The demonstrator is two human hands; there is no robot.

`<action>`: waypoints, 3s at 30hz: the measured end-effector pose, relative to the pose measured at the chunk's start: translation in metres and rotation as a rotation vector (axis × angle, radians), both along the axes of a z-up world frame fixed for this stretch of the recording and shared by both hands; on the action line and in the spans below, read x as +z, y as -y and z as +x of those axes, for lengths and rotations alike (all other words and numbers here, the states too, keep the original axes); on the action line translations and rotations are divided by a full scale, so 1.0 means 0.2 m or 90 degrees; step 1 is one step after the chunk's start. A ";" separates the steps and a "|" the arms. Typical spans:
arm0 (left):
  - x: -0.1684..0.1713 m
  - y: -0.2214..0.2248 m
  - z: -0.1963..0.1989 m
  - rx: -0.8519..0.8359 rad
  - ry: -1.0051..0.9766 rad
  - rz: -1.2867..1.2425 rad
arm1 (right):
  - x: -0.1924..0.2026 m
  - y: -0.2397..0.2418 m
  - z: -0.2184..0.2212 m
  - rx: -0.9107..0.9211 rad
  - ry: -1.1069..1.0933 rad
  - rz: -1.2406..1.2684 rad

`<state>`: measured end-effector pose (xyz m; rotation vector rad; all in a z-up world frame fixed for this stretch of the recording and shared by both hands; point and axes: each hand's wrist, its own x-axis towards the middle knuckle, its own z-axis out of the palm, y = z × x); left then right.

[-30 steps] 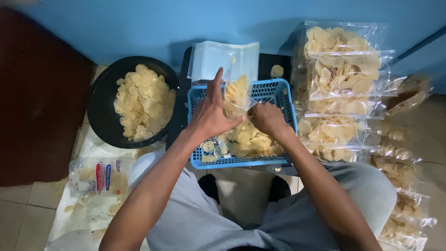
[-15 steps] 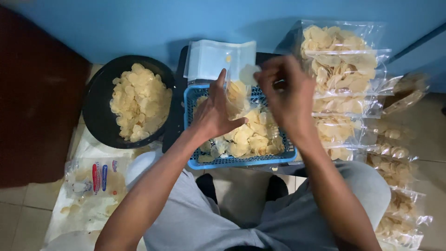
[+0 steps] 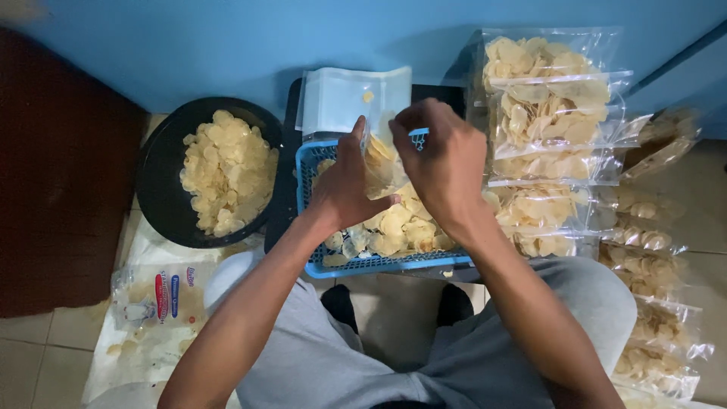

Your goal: Packaging chips into plastic bags using a small scoop and hands

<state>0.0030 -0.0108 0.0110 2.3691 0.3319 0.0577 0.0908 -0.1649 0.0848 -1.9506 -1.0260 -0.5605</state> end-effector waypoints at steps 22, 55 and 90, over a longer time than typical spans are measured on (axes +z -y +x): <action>-0.05 -0.03 0.00 -0.048 0.075 0.002 | 0.02 0.01 0.02 0.203 -0.257 -0.366; -0.09 -0.07 -0.01 -0.040 0.055 0.032 | -1.00 0.10 0.27 -0.017 -0.195 -0.803; -0.08 -0.01 0.01 -0.089 0.043 0.035 | -0.02 0.09 0.05 0.167 -0.205 -0.467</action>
